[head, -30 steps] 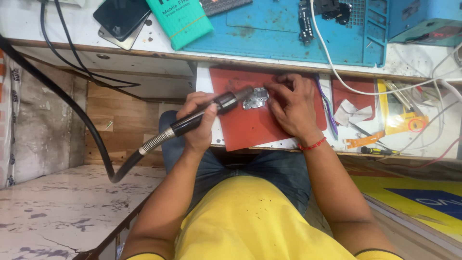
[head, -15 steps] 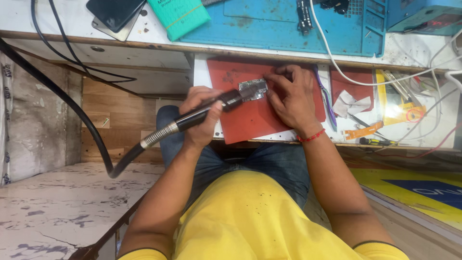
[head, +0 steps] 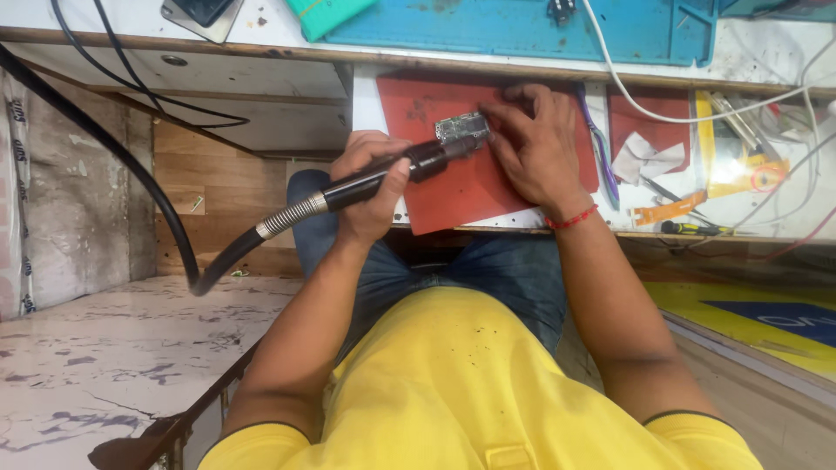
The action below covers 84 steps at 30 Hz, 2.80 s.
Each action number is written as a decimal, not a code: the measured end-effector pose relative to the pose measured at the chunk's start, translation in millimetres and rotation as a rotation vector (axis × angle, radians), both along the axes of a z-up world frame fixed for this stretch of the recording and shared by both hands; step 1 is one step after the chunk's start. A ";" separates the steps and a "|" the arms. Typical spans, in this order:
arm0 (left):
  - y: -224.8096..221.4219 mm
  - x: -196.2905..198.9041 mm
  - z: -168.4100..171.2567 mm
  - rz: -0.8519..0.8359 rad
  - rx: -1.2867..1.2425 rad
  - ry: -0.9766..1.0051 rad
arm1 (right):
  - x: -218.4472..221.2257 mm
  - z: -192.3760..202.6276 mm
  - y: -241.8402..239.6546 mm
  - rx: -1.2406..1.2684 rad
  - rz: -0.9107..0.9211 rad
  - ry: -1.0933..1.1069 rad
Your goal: The person uses a hot air gun to heat a small circuit board placed on a red mat. They then use a metal tool to scrape and clean the surface of the board, repeating the heating and scraping process.
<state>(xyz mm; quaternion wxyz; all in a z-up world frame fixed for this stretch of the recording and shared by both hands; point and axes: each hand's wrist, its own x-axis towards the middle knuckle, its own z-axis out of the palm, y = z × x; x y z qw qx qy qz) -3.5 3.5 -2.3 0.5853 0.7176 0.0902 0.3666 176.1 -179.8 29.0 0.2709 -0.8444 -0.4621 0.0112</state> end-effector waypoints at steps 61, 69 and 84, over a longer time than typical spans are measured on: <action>-8.5 5.3 -2.6 0.176 -0.035 -0.030 | 42.1 0.9 1.5 -0.060 0.304 -0.066; -10.0 2.8 1.4 0.147 0.036 0.013 | 36.5 6.3 3.6 -0.057 0.284 -0.072; -5.7 7.0 5.0 0.128 -0.103 -0.007 | 33.5 8.9 5.2 -0.041 0.265 -0.100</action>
